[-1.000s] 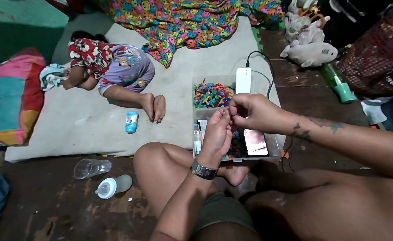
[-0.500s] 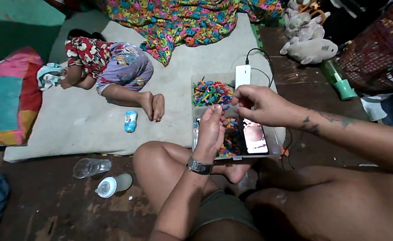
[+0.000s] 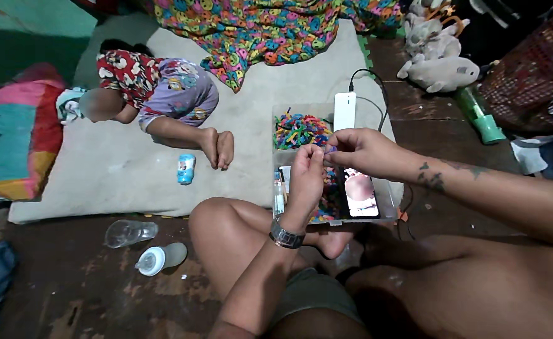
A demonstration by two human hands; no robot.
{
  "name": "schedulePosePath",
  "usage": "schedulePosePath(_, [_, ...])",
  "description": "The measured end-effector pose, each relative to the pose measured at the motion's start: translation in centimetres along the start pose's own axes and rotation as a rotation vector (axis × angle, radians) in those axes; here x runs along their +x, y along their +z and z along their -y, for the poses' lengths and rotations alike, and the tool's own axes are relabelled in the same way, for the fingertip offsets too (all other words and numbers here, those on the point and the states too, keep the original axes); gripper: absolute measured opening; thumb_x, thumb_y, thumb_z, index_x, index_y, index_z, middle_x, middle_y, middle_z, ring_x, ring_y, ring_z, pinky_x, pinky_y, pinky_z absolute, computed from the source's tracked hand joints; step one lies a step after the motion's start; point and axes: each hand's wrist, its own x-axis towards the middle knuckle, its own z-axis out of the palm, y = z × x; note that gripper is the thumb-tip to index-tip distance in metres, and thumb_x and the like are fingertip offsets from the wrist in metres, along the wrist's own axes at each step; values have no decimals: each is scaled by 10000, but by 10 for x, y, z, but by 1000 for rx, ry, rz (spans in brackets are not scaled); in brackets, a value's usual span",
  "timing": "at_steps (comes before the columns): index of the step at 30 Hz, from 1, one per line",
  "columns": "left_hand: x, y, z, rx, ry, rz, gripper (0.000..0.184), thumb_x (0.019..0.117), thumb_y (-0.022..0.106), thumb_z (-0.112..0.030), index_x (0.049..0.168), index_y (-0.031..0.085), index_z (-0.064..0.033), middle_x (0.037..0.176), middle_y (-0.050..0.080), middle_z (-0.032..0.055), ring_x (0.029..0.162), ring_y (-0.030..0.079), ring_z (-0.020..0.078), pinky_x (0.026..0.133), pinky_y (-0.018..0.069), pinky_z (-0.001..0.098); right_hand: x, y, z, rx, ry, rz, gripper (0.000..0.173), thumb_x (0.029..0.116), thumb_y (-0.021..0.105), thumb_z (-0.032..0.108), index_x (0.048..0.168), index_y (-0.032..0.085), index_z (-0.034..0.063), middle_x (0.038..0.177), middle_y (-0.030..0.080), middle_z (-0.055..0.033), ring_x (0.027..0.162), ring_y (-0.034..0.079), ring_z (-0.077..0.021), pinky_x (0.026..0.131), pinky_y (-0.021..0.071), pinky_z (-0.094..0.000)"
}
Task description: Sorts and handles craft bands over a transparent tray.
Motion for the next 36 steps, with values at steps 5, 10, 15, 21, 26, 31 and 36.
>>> schedulePosePath(5, [-1,-3,1,220,116,-49,118,1085,465,-173,1074,563,-109,889,587,6,660,532,66,603,462,227,0,-4,6,126,82,36,141,1024,611,171,924,665,87,793,661,-15,689,620,-96,646,521,-282])
schedulePosePath(10, [0,-3,5,99,54,-26,124,1091,443,-169,1073,550,-111,843,555,-5,637,516,55,594,464,215,-3,-3,2,9,-70,-1,62,955,711,130,935,667,91,727,612,3,618,564,-66,576,478,-245])
schedulePosePath(15, [1,-2,-2,-271,-212,27,166,1106,379,-146,1080,540,-117,841,563,-19,626,525,35,604,486,178,-4,2,-5,-165,-401,-83,78,868,753,34,889,680,48,727,651,-33,587,603,-87,548,527,-245])
schedulePosePath(21, [3,-6,1,-475,-413,59,197,1102,379,-150,1053,564,-104,791,576,8,571,520,52,551,479,173,1,0,-14,-425,-649,-16,85,787,739,21,804,660,44,821,627,-61,734,628,-137,659,563,-290])
schedulePosePath(26, [1,-7,3,-379,-347,51,159,1102,378,-130,1059,531,-119,799,529,-19,581,482,39,558,454,165,0,-2,-14,-511,-572,34,122,806,764,-5,880,683,46,849,650,-69,757,662,-174,695,593,-346])
schedulePosePath(31, [0,-7,3,-294,-280,44,155,1097,392,-121,1041,536,-116,787,555,-23,592,511,37,584,474,173,-1,-6,-11,-529,-645,57,119,836,731,4,921,780,71,884,677,-62,762,665,-159,695,585,-315])
schedulePosePath(36, [4,-12,7,-333,-305,23,162,1103,382,-140,1030,526,-123,757,517,-29,562,483,36,555,462,167,-2,-12,-6,-521,-644,80,29,880,739,49,902,755,59,835,681,-50,748,659,-141,705,575,-291])
